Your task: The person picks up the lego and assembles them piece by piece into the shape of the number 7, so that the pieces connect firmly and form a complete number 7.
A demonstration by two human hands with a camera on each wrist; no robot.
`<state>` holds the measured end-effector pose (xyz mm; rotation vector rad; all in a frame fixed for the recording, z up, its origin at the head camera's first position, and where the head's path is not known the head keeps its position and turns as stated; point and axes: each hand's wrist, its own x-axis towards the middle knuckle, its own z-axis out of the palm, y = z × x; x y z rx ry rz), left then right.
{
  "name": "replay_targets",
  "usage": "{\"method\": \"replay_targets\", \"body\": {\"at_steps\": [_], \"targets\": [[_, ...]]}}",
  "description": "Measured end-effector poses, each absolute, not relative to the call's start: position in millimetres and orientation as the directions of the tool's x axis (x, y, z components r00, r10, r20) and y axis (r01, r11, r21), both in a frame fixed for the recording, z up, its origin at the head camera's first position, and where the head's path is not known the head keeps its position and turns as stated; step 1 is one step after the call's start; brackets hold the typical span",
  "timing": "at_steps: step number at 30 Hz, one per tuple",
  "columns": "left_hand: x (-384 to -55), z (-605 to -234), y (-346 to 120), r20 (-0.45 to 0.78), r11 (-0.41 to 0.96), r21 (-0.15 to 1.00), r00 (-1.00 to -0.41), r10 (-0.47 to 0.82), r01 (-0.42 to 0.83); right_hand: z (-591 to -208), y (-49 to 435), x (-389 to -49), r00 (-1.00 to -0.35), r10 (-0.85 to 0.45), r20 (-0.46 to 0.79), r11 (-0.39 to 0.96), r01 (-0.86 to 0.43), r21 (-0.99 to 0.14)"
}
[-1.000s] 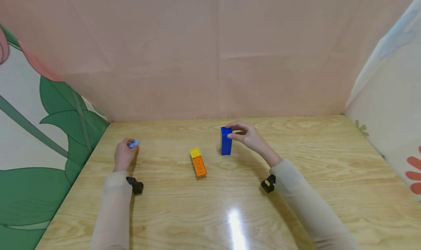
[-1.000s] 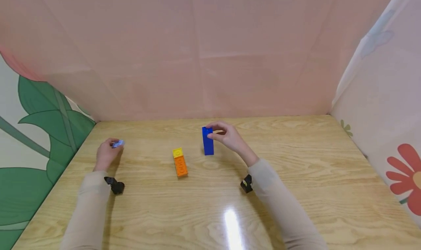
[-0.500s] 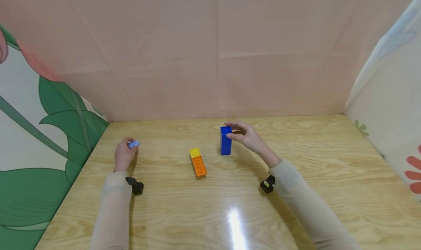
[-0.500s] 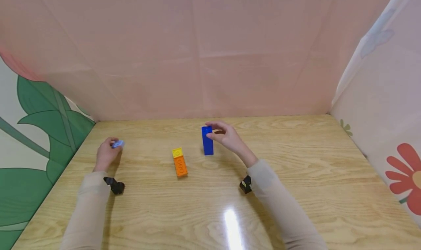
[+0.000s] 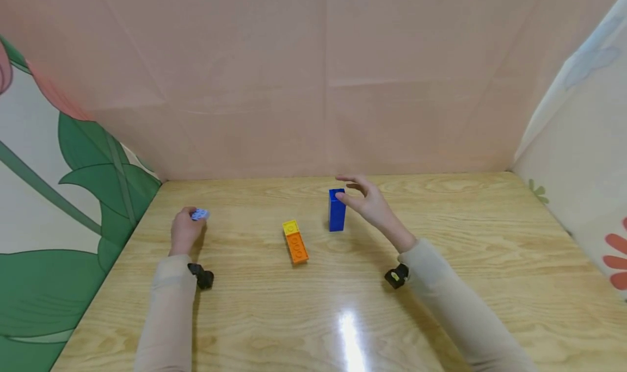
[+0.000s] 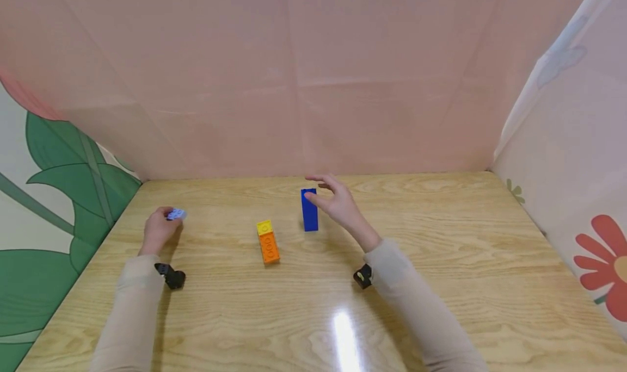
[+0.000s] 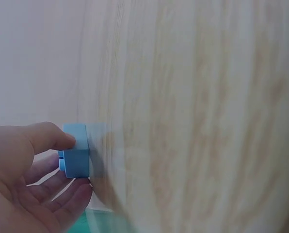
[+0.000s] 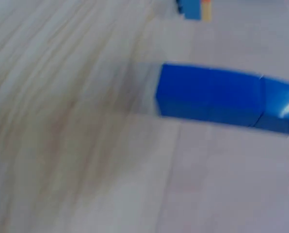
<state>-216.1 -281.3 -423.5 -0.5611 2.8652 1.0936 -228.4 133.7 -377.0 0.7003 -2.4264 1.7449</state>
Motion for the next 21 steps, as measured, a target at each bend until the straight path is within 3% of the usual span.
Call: {"method": "replay_targets", "body": {"at_steps": [3, 7, 15, 21], "targets": [[-216, -423, -281, -0.14, 0.693, 0.639, -0.936, -0.324, -0.335, -367, 121, -219, -0.868, -0.295, 0.399, 0.205, -0.465, -0.861], [-216, -423, -281, -0.122, 0.697, 0.639, -0.938, -0.325, -0.325, -356, 105, -205, -0.838, -0.358, 0.412, 0.167, -0.492, -0.855], [-215, -425, -283, -0.111, 0.7, 0.641, -0.94, -0.323, -0.315, -373, 75, -195, -0.789, -0.59, 0.171, 0.349, -0.44, -0.827], [-215, -425, -282, -0.109, 0.703, 0.638, -0.94, -0.322, -0.314, -391, 64, -197, -0.8, -0.598, 0.044, 0.442, -0.376, -0.814]]}}
